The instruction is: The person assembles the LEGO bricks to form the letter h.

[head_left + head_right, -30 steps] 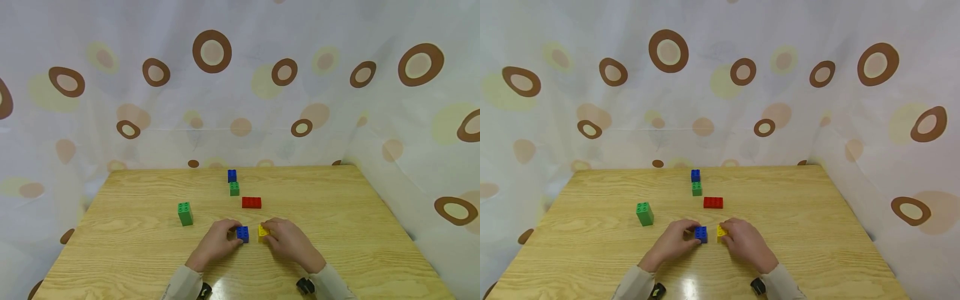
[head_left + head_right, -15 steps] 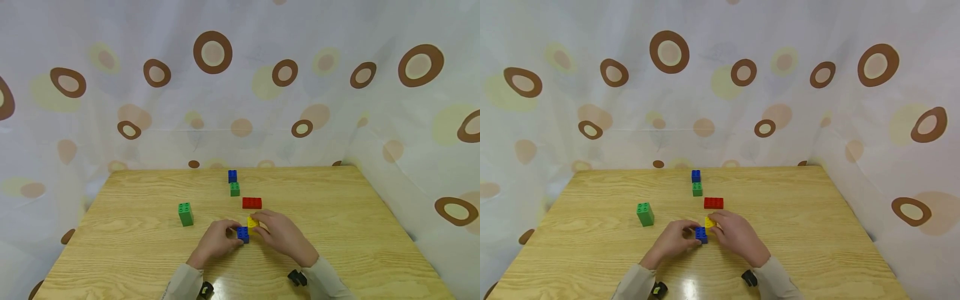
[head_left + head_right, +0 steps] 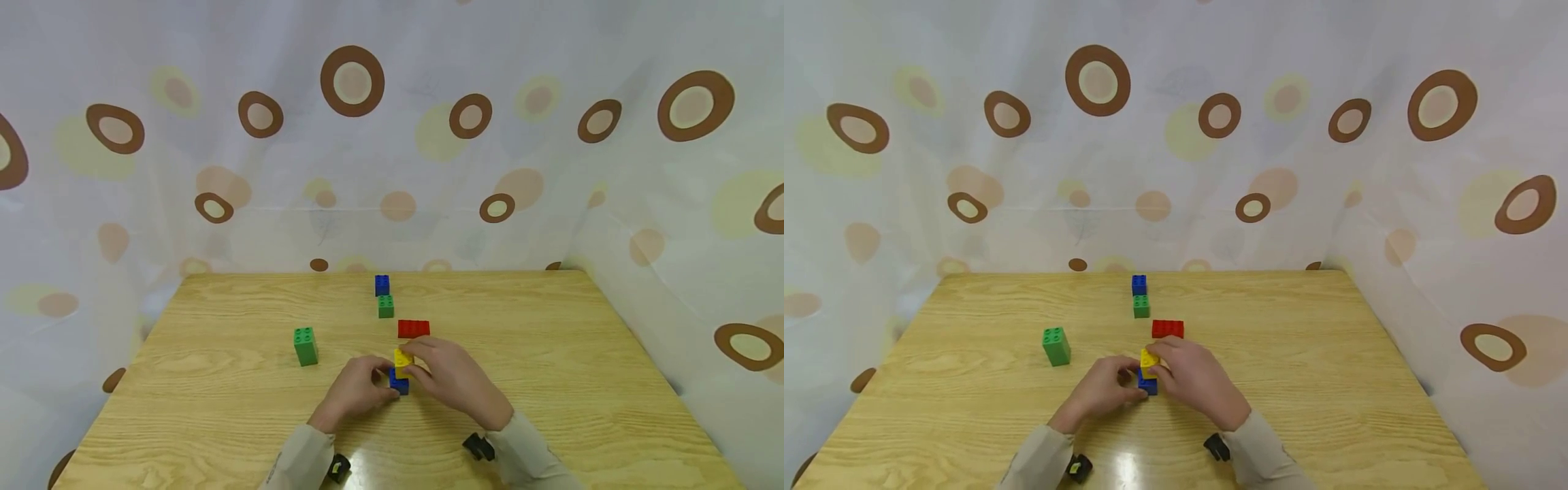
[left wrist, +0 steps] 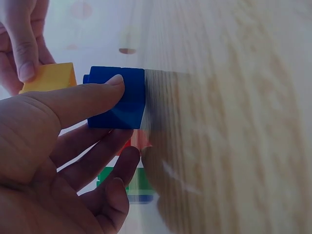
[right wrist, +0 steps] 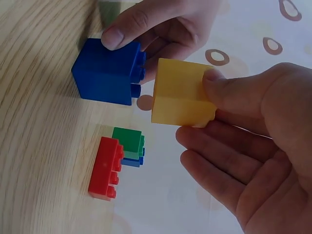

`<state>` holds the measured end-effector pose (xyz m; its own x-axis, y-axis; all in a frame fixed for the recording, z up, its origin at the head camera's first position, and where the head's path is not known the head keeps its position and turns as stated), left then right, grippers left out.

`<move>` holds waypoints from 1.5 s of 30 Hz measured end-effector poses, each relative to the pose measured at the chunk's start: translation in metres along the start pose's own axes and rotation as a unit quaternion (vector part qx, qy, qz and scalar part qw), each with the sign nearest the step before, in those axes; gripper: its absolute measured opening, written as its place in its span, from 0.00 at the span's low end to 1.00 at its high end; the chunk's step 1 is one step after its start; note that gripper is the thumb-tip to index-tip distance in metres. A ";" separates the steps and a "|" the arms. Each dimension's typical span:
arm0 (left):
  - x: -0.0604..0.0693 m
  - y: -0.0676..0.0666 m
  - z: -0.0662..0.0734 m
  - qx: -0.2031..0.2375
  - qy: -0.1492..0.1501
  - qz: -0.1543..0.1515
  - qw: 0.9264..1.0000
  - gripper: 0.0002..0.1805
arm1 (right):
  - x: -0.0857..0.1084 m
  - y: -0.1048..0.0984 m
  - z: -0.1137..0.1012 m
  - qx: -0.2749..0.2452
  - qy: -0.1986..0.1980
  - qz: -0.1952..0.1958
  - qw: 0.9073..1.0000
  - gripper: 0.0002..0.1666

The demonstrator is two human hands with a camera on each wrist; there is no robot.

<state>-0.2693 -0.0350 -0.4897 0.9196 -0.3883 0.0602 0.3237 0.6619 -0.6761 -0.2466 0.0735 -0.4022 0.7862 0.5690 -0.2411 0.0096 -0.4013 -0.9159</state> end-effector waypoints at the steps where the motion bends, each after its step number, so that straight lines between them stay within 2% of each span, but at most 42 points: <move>1: 0.000 0.000 0.000 0.000 0.002 -0.001 1.000 0.20 | -0.001 0.000 -0.001 -0.003 -0.001 -0.002 1.000 0.20; 9: -0.003 0.002 0.002 -0.011 0.015 0.000 1.000 0.17 | -0.003 0.006 -0.004 -0.007 -0.004 -0.011 1.000 0.19; 22: -0.003 0.004 0.003 -0.021 0.011 -0.002 1.000 0.17 | -0.003 0.010 -0.001 -0.012 0.005 -0.009 1.000 0.18; 37: -0.002 0.002 0.004 -0.031 0.022 0.009 0.999 0.14 | -0.005 0.010 -0.004 0.002 -0.004 -0.009 1.000 0.16; 45: -0.001 0.001 0.002 -0.026 0.018 0.011 0.999 0.14 | -0.007 0.010 -0.007 0.017 -0.003 -0.019 1.000 0.17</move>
<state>-0.2694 -0.0325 -0.4892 0.9174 -0.3976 0.0198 0.2915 0.6370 -0.7137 -0.2477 0.0608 -0.4071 0.7815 0.5880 -0.2083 0.0178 -0.3549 -0.9347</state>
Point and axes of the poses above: each hand's wrist, its own x-axis away from the middle knuckle, its own y-axis out of the palm, z = x × y, the point moved 10 cm from there along -x, towards the middle knuckle, and after that the axes turned 2 degrees about -x, right-handed, at the moved point
